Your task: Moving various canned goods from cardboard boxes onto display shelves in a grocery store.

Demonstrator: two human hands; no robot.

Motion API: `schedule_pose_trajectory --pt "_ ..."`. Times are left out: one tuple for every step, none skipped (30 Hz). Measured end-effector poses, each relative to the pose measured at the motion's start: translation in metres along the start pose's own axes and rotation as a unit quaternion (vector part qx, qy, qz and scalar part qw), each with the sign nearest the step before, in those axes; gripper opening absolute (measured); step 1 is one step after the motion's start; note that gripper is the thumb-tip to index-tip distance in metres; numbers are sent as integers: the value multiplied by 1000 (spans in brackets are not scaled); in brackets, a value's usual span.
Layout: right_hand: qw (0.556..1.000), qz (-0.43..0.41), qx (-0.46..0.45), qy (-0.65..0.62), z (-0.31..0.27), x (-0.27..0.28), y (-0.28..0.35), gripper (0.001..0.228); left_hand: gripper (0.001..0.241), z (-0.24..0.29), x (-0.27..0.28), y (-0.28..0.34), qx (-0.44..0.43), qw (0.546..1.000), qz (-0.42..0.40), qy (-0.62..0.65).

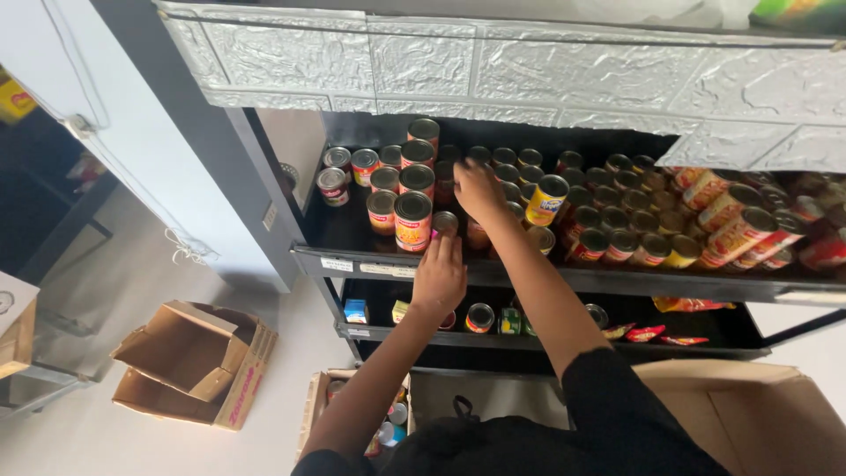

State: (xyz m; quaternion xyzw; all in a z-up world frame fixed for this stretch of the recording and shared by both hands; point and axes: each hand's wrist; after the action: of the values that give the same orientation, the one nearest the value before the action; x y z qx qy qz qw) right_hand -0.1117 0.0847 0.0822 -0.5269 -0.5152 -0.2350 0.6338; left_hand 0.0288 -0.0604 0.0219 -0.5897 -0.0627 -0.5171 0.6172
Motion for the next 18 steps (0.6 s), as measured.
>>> schedule_pose_trajectory --pt "1000 1 4 -1 15 -23 -17 24 58 0 -3 0 2 1000 3 -3" --pt "1000 4 11 16 29 -47 -35 25 57 0 -5 0 14 1000 -14 3" --pt "999 6 19 32 42 -70 -54 28 57 -1 -8 0 26 999 -30 8" --pt "999 7 23 30 54 -92 -61 28 57 -4 -14 1 29 999 -28 5" --pt "996 42 64 56 66 -115 -70 31 57 -7 -21 3 29 999 -34 -4" --pt "988 76 103 81 79 -137 -77 34 57 -10 -28 5 29 999 -40 -13" --pt "988 77 106 79 85 -146 -82 34 57 -14 -28 4 31 999 -40 -15" --pt "983 100 132 80 92 -155 -83 33 54 -16 -30 6 20 999 -39 -27" --pt "976 124 157 80 101 -165 -84 32 52 -18 -32 7 10 998 -38 -40" --pt "977 121 157 79 97 -159 -79 32 52 -17 -32 7 12 998 -41 -38" --pt "980 107 152 67 93 -152 -74 30 48 -16 -31 8 12 998 -45 -39" --pt "983 93 146 56 90 -146 -69 28 45 -16 -31 8 10 998 -49 -40" --pt "984 90 145 55 77 -127 -59 28 45 -13 -27 8 11 998 -52 -38" --pt "990 61 127 27 64 -107 -50 28 43 -10 -22 6 28 997 -67 -23" --pt "993 33 110 -2 51 -86 -41 28 40 -7 -17 5 45 996 -83 -9" --pt "994 33 106 -2 41 -68 -33 28 40 -7 -17 5 42 995 -85 -8" --pt "994 0 102 -36 30 -49 -26 23 41 -7 -18 5 47 996 -82 1" --pt "992 -32 100 -70 19 -30 -20 19 42 -7 -18 5 53 996 -77 10"
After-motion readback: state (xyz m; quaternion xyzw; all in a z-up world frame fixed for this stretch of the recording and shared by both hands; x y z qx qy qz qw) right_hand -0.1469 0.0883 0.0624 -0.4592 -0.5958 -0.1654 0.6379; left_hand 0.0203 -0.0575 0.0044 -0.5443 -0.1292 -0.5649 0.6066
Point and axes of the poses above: each hand's wrist, its own y-axis away from the middle knuckle, its own x-axis out of the back of the hand, z = x × y, and after that the axes turned 9 degrees about x, right-handed
